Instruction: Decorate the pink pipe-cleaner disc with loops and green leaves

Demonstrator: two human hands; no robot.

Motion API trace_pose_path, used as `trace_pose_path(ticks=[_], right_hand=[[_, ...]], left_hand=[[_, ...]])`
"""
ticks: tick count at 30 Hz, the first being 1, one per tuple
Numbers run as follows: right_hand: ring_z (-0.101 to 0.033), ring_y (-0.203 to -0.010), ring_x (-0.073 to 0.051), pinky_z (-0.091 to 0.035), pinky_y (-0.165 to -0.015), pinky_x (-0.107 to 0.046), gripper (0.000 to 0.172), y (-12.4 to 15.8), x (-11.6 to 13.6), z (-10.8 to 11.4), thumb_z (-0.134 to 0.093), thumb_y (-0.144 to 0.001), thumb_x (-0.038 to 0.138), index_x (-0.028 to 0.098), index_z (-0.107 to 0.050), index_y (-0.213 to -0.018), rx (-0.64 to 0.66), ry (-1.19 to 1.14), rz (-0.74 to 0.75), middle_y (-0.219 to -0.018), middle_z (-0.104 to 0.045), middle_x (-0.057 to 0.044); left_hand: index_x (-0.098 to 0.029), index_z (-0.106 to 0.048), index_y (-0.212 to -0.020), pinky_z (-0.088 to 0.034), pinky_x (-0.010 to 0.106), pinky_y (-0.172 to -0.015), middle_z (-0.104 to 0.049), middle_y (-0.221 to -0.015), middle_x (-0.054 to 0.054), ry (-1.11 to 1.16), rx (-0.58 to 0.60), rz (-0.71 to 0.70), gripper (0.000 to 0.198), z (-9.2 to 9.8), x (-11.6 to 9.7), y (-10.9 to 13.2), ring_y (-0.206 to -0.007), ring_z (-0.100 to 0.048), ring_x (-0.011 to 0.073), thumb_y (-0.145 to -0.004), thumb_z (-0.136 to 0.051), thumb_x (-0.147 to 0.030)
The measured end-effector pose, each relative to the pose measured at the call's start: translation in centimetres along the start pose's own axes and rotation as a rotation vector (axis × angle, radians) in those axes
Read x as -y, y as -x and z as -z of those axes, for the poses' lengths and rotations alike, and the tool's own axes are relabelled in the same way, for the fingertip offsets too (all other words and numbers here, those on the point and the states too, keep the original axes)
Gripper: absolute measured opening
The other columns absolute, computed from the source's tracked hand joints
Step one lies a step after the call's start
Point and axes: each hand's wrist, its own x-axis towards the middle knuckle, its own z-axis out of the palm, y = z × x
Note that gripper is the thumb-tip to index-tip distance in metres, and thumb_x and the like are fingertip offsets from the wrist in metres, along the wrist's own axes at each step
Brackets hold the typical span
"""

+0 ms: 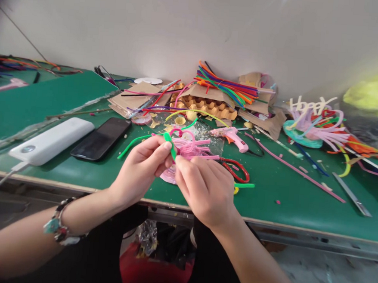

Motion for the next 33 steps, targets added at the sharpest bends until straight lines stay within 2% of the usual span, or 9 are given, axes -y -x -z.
trace_pose_path(ticks=[3, 10, 14, 16, 22, 29, 33], right_hand=[[-0.056, -0.049, -0.011, -0.046, -0.049, -0.023, 0.015, 0.1, 0.0, 0.0, -0.058, -0.075, 0.008, 0.02, -0.053, -0.082, 0.0, -0.076, -0.024, -0.053, -0.059, 0.003], [-0.055, -0.05, -0.006, -0.039, -0.04, -0.017, 0.015, -0.1, 0.3, -0.1, -0.058, -0.074, 0.006, 0.019, -0.053, -0.08, 0.02, -0.37, -0.29, -0.067, -0.063, 0.003], [-0.049, -0.047, -0.004, -0.033, -0.037, -0.016, 0.014, -0.1, 0.0, -0.1, -0.058, -0.073, 0.006, 0.018, -0.054, -0.077, 0.038, -0.475, -0.38, -0.065, -0.06, 0.005], [-0.05, -0.05, -0.004, -0.033, -0.04, -0.017, 0.013, -0.1, -0.3, 0.0, -0.058, -0.074, 0.006, 0.018, -0.054, -0.078, 0.065, -0.519, -0.389, -0.065, -0.058, 0.005], [-0.05, -0.064, -0.011, -0.038, -0.058, -0.028, 0.006, -0.4, -1.7, 0.5, -0.059, -0.075, 0.013, 0.019, -0.058, -0.076, 0.12, -0.592, -0.327, -0.065, -0.052, 0.002], [-0.046, -0.062, -0.011, -0.034, -0.056, -0.029, 0.007, -0.6, -1.8, 1.0, -0.061, -0.075, 0.013, 0.019, -0.058, -0.075, 0.09, -0.551, -0.32, -0.065, -0.049, 0.002], [-0.047, -0.064, -0.012, -0.035, -0.058, -0.029, 0.006, -0.6, -1.9, 1.2, -0.059, -0.075, 0.013, 0.019, -0.058, -0.075, 0.133, -0.543, -0.339, -0.065, -0.048, 0.002]], left_hand=[[-0.016, -0.05, -0.063, -0.025, 0.016, -0.038, -0.048, -0.051, -0.006, 0.101, 0.013, 0.005, 0.019, 0.1, -0.1, -0.1, -0.039, -0.031, 0.002, -0.078, -0.054, -0.028], [-0.017, -0.053, -0.068, -0.024, 0.018, -0.04, -0.045, -0.052, -0.008, 0.208, 0.043, 0.079, 0.017, 0.2, 0.0, -0.1, -0.038, -0.026, 0.0018, -0.078, -0.055, -0.031], [-0.016, -0.053, -0.07, -0.023, 0.018, -0.041, -0.043, -0.049, -0.009, 0.251, 0.097, 0.101, 0.017, 0.3, 0.0, -0.2, -0.038, -0.025, 0.0016, -0.078, -0.056, -0.031], [-0.016, -0.052, -0.068, -0.021, 0.018, -0.04, -0.043, -0.049, -0.009, 0.253, 0.131, 0.114, 0.019, 0.4, 0.0, -0.3, -0.038, -0.025, 0.0014, -0.078, -0.056, -0.032], [-0.014, -0.051, -0.067, -0.021, 0.015, -0.037, -0.048, -0.051, -0.007, 0.187, 0.252, 0.124, 0.023, 0.9, 0.0, -0.8, -0.039, -0.03, 0.0014, -0.077, -0.058, -0.035], [-0.014, -0.048, -0.063, -0.022, 0.015, -0.037, -0.047, -0.049, -0.006, 0.052, 0.33, 0.103, 0.027, 1.3, 0.2, -1.1, -0.039, -0.031, 0.0015, -0.078, -0.056, -0.035], [-0.014, -0.049, -0.065, -0.023, 0.015, -0.037, -0.047, -0.051, -0.006, -0.048, 0.368, 0.067, 0.024, 1.4, 0.1, -1.2, -0.04, -0.032, 0.0022, -0.08, -0.054, -0.032]])
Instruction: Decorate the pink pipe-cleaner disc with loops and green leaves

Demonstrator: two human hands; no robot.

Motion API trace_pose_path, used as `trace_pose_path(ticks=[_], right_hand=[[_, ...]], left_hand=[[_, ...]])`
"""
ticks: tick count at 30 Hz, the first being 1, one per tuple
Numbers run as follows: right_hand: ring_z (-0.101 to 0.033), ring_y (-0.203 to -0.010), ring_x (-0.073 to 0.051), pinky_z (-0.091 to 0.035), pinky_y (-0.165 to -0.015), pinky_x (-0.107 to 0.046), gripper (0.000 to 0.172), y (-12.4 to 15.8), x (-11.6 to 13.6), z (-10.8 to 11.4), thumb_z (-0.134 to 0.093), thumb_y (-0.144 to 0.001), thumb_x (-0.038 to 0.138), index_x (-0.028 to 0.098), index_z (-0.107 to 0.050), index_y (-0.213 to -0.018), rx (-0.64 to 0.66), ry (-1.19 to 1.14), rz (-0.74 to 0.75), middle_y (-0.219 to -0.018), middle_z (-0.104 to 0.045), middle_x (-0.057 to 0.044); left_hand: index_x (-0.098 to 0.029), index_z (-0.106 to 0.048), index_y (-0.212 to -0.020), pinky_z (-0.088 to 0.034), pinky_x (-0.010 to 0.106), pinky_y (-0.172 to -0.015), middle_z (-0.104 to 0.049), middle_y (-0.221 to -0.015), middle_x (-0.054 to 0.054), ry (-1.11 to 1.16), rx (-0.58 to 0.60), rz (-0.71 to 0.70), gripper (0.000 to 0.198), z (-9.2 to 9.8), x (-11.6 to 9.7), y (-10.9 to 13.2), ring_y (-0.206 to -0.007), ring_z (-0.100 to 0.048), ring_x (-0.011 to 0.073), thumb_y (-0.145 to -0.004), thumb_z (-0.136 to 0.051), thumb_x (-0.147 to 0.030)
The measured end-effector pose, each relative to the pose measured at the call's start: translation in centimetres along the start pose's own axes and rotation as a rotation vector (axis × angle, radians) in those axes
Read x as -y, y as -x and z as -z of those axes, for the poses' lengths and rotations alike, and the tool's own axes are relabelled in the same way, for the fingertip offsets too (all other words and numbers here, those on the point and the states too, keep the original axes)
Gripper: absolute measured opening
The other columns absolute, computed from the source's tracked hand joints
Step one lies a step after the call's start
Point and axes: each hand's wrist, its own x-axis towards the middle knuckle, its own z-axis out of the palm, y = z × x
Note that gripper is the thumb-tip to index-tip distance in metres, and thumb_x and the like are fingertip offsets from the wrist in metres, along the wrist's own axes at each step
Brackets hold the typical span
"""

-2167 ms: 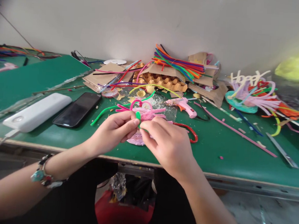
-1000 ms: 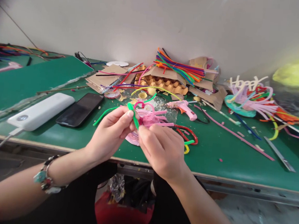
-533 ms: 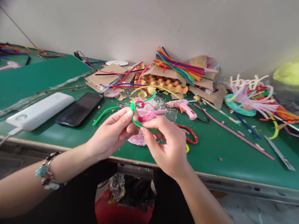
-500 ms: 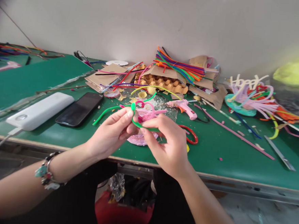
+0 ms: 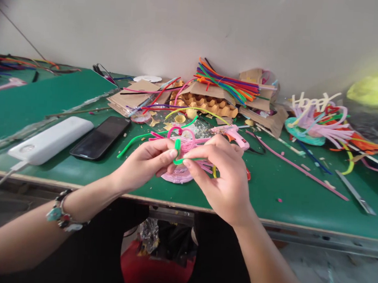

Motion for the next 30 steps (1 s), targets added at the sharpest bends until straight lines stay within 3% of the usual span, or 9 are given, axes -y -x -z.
trace_pose_path(ticks=[12, 17, 22, 27, 30], right_hand=[[-0.047, -0.063, -0.012, -0.032, -0.053, -0.027, 0.007, 0.0, -0.4, 0.0, -0.059, -0.076, 0.018, 0.019, -0.056, -0.07, 0.099, -0.035, -0.112, -0.065, -0.05, 0.002], [-0.048, -0.06, -0.012, -0.031, -0.054, -0.028, 0.008, 0.0, -0.4, -0.1, -0.06, -0.075, 0.018, 0.019, -0.056, -0.068, 0.105, 0.005, -0.103, -0.063, -0.051, 0.003], [-0.048, -0.057, -0.012, -0.033, -0.055, -0.029, 0.007, 0.1, -0.6, -0.1, -0.061, -0.074, 0.02, 0.02, -0.057, -0.068, 0.108, 0.019, -0.098, -0.061, -0.052, 0.003], [-0.053, -0.06, -0.013, -0.034, -0.058, -0.03, 0.01, 0.2, -0.6, -0.6, -0.059, -0.074, 0.016, 0.019, -0.054, -0.067, 0.004, 0.025, -0.061, -0.064, -0.056, 0.002], [-0.054, -0.058, -0.013, -0.032, -0.062, -0.032, 0.014, 0.3, -0.5, -1.1, -0.059, -0.074, 0.013, 0.019, -0.05, -0.064, -0.068, 0.163, -0.001, -0.059, -0.057, 0.003]], left_hand=[[-0.013, -0.049, -0.063, -0.026, 0.017, -0.04, -0.046, -0.052, -0.005, -0.149, 0.076, 0.006, 0.025, 0.2, -0.1, 0.0, -0.043, -0.034, 0.0037, -0.079, -0.055, -0.032], [-0.012, -0.052, -0.058, -0.032, 0.017, -0.047, -0.051, -0.056, -0.003, -0.303, 0.141, -0.052, 0.029, 0.8, -0.6, -0.1, -0.05, -0.042, 0.0049, -0.08, -0.054, -0.031], [-0.012, -0.055, -0.059, -0.029, 0.017, -0.043, -0.051, -0.053, -0.004, -0.32, 0.18, 0.059, 0.028, 1.2, -1.0, -0.1, -0.046, -0.038, 0.0046, -0.079, -0.056, -0.032], [-0.013, -0.052, -0.07, -0.029, 0.016, -0.04, -0.049, -0.053, -0.005, -0.102, 0.105, 0.16, 0.03, 0.8, -1.0, -0.2, -0.044, -0.037, 0.0043, -0.07, -0.064, -0.041], [-0.014, -0.049, -0.07, -0.029, 0.016, -0.041, -0.05, -0.055, -0.005, -0.194, 0.033, 0.102, 0.026, 0.5, -0.9, -0.2, -0.044, -0.038, 0.0045, -0.073, -0.061, -0.037]])
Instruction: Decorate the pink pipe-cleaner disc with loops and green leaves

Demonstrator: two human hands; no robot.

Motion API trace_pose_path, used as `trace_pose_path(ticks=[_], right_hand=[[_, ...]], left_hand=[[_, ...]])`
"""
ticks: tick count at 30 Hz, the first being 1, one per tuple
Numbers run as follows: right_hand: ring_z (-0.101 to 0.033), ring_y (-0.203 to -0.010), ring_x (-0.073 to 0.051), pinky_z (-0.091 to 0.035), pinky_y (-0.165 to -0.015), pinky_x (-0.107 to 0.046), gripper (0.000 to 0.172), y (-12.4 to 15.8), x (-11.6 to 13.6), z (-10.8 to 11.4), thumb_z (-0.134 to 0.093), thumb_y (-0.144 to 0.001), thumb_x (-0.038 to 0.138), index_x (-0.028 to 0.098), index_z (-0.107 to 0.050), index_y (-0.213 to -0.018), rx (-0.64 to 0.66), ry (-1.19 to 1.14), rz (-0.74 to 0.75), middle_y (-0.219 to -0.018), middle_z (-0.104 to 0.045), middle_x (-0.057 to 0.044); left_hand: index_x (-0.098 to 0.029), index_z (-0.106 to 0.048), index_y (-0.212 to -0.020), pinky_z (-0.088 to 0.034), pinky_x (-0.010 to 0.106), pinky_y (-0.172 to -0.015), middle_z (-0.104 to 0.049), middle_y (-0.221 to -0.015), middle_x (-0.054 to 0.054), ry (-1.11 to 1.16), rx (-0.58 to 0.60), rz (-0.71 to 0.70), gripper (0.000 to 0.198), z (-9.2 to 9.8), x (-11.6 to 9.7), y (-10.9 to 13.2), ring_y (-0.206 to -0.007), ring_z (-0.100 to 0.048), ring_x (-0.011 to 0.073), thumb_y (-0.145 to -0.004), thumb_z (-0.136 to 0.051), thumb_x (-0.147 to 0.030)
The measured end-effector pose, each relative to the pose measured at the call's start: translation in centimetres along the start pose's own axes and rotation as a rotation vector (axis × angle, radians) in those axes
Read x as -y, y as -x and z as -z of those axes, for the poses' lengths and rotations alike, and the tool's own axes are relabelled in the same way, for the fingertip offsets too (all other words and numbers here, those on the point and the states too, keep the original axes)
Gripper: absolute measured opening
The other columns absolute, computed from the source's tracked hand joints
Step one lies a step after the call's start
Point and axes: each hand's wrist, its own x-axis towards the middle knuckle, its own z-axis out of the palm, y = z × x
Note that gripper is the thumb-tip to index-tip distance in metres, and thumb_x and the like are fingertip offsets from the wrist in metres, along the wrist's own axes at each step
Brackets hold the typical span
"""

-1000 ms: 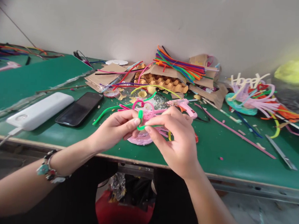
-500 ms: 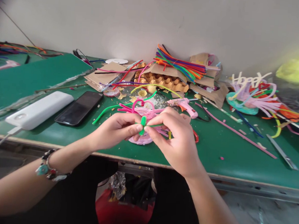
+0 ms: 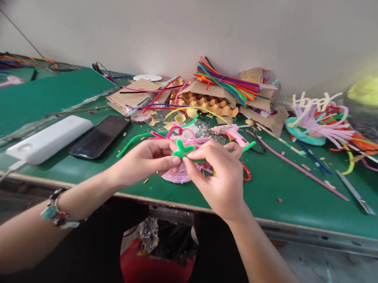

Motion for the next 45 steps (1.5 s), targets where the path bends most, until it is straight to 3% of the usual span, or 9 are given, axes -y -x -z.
trace_pose_path(ticks=[5, 9, 16, 24, 27, 31, 40, 45], right_hand=[[-0.056, -0.058, -0.013, -0.033, -0.068, -0.033, 0.017, 0.1, 0.1, -0.2, -0.06, -0.073, 0.012, 0.02, -0.048, -0.064, 0.01, 0.079, 0.037, -0.058, -0.059, 0.005], [-0.056, -0.057, -0.012, -0.033, -0.068, -0.033, 0.016, 0.1, 0.0, 0.0, -0.058, -0.075, 0.011, 0.021, -0.049, -0.066, 0.071, 0.088, 0.056, -0.059, -0.059, 0.005], [-0.057, -0.06, -0.013, -0.036, -0.062, -0.03, 0.015, 0.0, -0.3, -0.1, -0.058, -0.076, 0.009, 0.02, -0.05, -0.069, 0.108, 0.114, 0.139, -0.06, -0.059, 0.002], [-0.059, -0.063, -0.014, -0.044, -0.064, -0.03, 0.009, 0.0, -0.2, 0.1, -0.058, -0.075, 0.013, 0.02, -0.053, -0.075, 0.1, 0.066, 0.118, -0.064, -0.062, 0.001], [-0.06, -0.065, -0.014, -0.048, -0.06, -0.027, 0.007, 0.1, -0.1, 0.4, -0.057, -0.076, 0.018, 0.021, -0.055, -0.082, 0.126, 0.0, 0.005, -0.072, -0.065, 0.0], [-0.062, -0.065, -0.013, -0.05, -0.055, -0.022, 0.017, 0.3, -0.2, 0.5, -0.059, -0.074, 0.018, 0.021, -0.054, -0.09, 0.105, 0.012, -0.059, -0.073, -0.065, 0.0], [-0.061, -0.055, -0.013, -0.048, -0.051, -0.025, 0.016, 0.0, 0.5, -0.1, -0.06, -0.075, 0.012, 0.024, -0.053, -0.082, -0.067, 0.171, 0.078, -0.069, -0.066, 0.0], [-0.058, -0.051, -0.013, -0.045, -0.051, -0.025, 0.014, -0.1, 0.7, -0.3, -0.059, -0.075, 0.01, 0.023, -0.053, -0.075, -0.066, 0.3, 0.213, -0.059, -0.063, 0.001]], left_hand=[[-0.015, -0.051, -0.069, -0.033, 0.02, -0.051, -0.055, -0.059, -0.002, -0.815, -0.192, -0.406, 0.018, 0.0, 0.4, 0.3, -0.053, -0.049, 0.0093, -0.083, -0.048, -0.026], [-0.015, -0.054, -0.078, -0.032, 0.024, -0.052, -0.06, -0.062, 0.002, -1.237, -0.247, -0.574, 0.025, 0.5, 0.7, 0.4, -0.053, -0.052, 0.013, -0.089, -0.036, -0.029], [-0.016, -0.051, -0.07, -0.03, 0.025, -0.051, -0.055, -0.052, 0.0, -1.396, -0.19, -0.635, 0.033, 0.8, 0.8, 0.2, -0.045, -0.046, 0.0121, -0.092, -0.031, -0.029], [-0.016, -0.049, -0.068, -0.029, 0.025, -0.046, -0.051, -0.046, -0.001, -1.452, -0.168, -0.608, 0.03, 0.8, 1.0, 0.2, -0.04, -0.04, 0.0126, -0.09, -0.031, -0.024], [-0.016, -0.048, -0.067, -0.028, 0.024, -0.045, -0.051, -0.046, 0.0, -1.438, -0.165, -0.58, 0.03, 0.9, 1.0, 0.2, -0.041, -0.041, 0.0127, -0.089, -0.031, -0.023], [-0.017, -0.045, -0.062, -0.03, 0.023, -0.046, -0.052, -0.048, 0.0, -1.305, -0.116, -0.47, 0.032, 0.7, 0.7, 0.3, -0.044, -0.043, 0.0119, -0.089, -0.029, -0.023], [-0.015, -0.046, -0.059, -0.031, 0.015, -0.042, -0.046, -0.047, -0.006, -0.391, -0.179, -0.197, 0.026, -0.7, 0.2, 0.4, -0.04, -0.038, 0.0035, -0.084, -0.041, -0.017], [-0.014, -0.049, -0.064, -0.026, 0.014, -0.036, -0.046, -0.047, -0.006, -0.098, -0.184, -0.112, 0.021, -1.2, 0.5, 0.2, -0.037, -0.034, 0.0025, -0.083, -0.043, -0.02]])
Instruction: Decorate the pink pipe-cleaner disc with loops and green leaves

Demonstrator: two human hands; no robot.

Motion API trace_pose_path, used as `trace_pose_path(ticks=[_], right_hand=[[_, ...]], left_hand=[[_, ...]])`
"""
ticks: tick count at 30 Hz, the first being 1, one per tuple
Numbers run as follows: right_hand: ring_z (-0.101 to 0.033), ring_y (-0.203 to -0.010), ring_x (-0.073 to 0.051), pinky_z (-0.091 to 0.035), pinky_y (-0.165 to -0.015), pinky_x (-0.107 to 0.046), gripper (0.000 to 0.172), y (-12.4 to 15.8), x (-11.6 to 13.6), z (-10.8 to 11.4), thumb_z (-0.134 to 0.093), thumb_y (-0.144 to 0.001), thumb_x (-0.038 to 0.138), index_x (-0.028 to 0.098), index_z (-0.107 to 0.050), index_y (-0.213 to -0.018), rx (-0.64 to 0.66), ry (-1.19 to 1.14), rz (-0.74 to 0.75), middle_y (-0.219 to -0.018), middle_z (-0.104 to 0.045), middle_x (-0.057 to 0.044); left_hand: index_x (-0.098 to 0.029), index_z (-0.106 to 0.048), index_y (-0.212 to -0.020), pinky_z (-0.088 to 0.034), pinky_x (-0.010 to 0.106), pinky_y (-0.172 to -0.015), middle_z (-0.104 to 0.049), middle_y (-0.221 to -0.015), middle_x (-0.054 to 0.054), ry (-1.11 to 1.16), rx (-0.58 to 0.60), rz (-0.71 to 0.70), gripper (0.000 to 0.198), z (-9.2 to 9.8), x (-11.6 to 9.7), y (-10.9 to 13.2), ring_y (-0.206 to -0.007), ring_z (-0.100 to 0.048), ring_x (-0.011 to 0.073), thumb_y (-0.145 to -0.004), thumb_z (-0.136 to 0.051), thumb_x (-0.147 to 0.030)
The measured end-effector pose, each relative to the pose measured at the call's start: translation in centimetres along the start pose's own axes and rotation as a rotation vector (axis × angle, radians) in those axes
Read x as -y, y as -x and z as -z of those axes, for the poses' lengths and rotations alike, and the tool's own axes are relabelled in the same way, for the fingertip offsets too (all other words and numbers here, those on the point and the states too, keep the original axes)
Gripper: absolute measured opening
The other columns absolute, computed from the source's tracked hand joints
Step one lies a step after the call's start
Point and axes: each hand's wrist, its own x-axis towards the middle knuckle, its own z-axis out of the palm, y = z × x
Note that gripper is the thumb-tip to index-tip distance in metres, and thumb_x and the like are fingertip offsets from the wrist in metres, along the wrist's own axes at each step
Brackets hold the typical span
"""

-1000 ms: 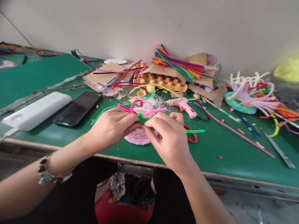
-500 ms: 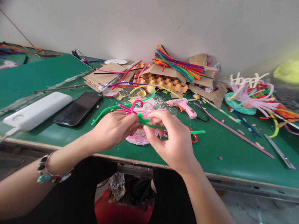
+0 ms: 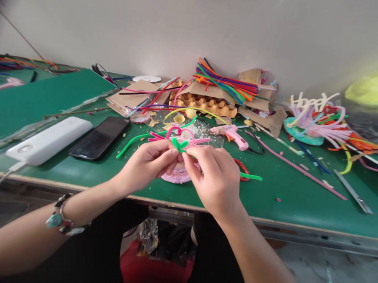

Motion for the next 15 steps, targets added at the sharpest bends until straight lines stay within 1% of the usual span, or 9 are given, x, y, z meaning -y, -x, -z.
trace_pose_path(ticks=[3, 6, 10, 15], right_hand=[[-0.057, -0.049, -0.013, -0.043, -0.049, -0.025, 0.016, 0.1, 0.0, -0.2, -0.058, -0.075, 0.009, 0.023, -0.052, -0.071, -0.035, 0.035, 0.016, -0.052, -0.059, 0.003], [-0.056, -0.047, -0.013, -0.043, -0.049, -0.025, 0.016, 0.1, 0.0, -0.3, -0.058, -0.074, 0.009, 0.024, -0.052, -0.071, -0.055, 0.047, 0.026, -0.049, -0.057, 0.003], [-0.058, -0.049, -0.013, -0.045, -0.049, -0.025, 0.016, 0.1, 0.0, -0.3, -0.059, -0.074, 0.009, 0.023, -0.052, -0.071, -0.037, 0.033, 0.039, -0.052, -0.059, 0.002], [-0.057, -0.048, -0.012, -0.046, -0.05, -0.024, 0.019, 0.1, 0.1, -0.3, -0.059, -0.071, 0.004, 0.021, -0.052, -0.073, -0.04, 0.028, 0.046, -0.05, -0.058, 0.002]], left_hand=[[-0.015, -0.047, -0.062, -0.024, 0.015, -0.035, -0.044, -0.045, -0.006, 0.083, -0.029, 0.026, 0.023, -0.4, 0.1, 0.1, -0.036, -0.032, 0.0024, -0.084, -0.043, -0.021], [-0.015, -0.049, -0.065, -0.023, 0.016, -0.034, -0.044, -0.046, -0.007, 0.158, -0.045, 0.043, 0.022, -0.8, 0.3, 0.3, -0.035, -0.031, 0.003, -0.084, -0.043, -0.024], [-0.015, -0.049, -0.064, -0.024, 0.017, -0.036, -0.041, -0.047, -0.007, 0.162, -0.108, 0.031, 0.023, -1.2, 0.5, 0.5, -0.037, -0.031, 0.0034, -0.084, -0.046, -0.027], [-0.015, -0.047, -0.063, -0.023, 0.017, -0.037, -0.036, -0.045, -0.008, 0.176, -0.137, 0.003, 0.023, -1.4, 0.4, 0.5, -0.038, -0.029, 0.0036, -0.085, -0.044, -0.021]])
